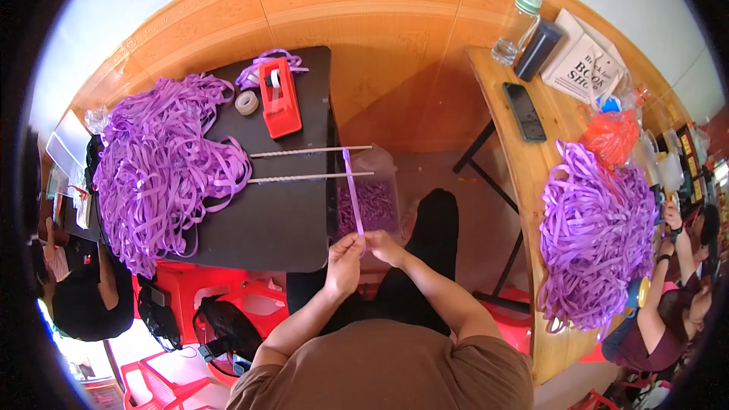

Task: Winding purple ribbons around a metal jig to create decorative pompoms or bows.

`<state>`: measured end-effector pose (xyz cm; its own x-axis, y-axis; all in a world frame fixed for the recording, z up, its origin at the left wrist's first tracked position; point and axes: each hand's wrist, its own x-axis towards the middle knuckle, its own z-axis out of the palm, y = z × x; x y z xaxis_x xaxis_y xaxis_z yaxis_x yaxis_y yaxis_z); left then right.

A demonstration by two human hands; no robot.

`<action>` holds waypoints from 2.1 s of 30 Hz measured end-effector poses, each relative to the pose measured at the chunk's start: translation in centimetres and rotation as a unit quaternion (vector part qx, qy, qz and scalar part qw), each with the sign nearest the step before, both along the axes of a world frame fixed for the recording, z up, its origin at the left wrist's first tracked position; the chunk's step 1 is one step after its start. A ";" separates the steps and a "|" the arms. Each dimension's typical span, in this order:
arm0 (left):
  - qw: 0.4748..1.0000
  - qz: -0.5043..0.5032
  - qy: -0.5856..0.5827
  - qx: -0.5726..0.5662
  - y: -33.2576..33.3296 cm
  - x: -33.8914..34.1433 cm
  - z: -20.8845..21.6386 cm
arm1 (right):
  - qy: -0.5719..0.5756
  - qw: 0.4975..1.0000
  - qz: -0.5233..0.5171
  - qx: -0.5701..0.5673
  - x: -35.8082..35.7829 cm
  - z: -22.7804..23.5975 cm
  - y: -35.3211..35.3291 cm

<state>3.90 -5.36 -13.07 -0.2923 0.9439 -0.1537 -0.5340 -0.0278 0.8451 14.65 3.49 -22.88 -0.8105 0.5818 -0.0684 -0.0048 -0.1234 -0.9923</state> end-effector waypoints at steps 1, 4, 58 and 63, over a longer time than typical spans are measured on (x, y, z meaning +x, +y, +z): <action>0.998 -0.014 -0.062 0.007 0.1 -0.3 -0.5 | -0.022 0.997 -0.045 -0.065 0.1 -1.2 -0.6; 0.992 -0.064 -0.103 0.014 0.2 -0.9 -0.3 | 0.006 0.985 -0.105 -0.133 -0.1 -2.0 -2.2; 0.950 0.082 0.302 -0.009 1.4 0.1 1.0 | -0.106 0.977 0.058 -0.178 5.2 2.6 -4.5; 0.906 0.202 0.372 0.014 5.2 0.7 2.7 | -0.123 0.974 0.095 -0.167 4.9 5.9 -4.4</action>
